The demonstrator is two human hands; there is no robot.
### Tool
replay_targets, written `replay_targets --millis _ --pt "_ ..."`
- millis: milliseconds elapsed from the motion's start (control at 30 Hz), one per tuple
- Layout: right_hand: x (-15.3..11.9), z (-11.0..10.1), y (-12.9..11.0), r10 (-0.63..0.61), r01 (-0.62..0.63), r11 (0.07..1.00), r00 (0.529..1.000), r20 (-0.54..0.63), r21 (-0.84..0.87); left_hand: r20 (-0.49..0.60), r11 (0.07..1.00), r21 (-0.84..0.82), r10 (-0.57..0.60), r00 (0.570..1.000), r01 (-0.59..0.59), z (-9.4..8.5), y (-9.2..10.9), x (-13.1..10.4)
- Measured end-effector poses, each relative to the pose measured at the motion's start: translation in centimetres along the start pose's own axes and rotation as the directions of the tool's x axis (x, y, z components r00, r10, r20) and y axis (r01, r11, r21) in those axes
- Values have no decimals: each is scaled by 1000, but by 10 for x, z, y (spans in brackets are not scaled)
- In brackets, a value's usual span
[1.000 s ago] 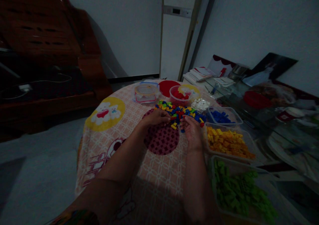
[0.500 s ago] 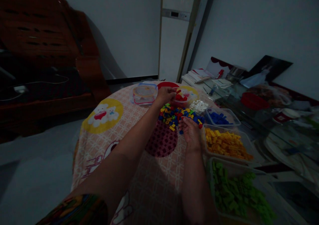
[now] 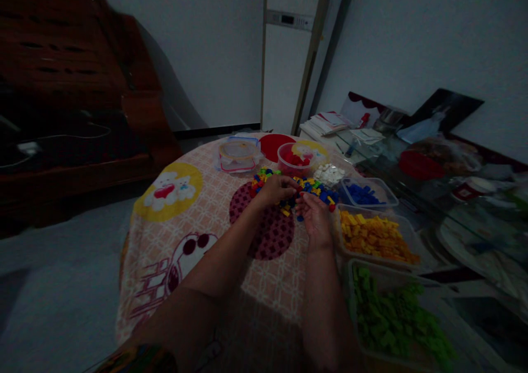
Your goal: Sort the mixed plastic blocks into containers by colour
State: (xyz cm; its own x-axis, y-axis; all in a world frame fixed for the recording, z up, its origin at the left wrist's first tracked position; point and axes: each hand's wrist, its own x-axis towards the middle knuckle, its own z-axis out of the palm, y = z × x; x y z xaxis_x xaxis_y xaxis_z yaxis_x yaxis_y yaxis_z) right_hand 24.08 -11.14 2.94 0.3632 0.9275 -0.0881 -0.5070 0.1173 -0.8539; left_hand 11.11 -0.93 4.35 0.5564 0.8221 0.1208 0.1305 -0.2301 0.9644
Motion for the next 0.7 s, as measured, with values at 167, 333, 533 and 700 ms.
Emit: replay_targets --millis 167,333,533,700 --pt "-1 1 -1 1 -1 1000 1000 -20 -13 112 992 -23 123 986 -121 5 2 1" --pt "2 1 2 21 -23 999 999 -41 -39 87 981 78 173 981 -180 10 8 -2" --pt "1 -2 4 -6 5 999 999 -32 -38 44 982 94 159 986 -162 12 7 -2" --pt "1 -2 3 29 -31 999 998 -58 -45 -97 998 68 -1 995 7 7 -9 4"
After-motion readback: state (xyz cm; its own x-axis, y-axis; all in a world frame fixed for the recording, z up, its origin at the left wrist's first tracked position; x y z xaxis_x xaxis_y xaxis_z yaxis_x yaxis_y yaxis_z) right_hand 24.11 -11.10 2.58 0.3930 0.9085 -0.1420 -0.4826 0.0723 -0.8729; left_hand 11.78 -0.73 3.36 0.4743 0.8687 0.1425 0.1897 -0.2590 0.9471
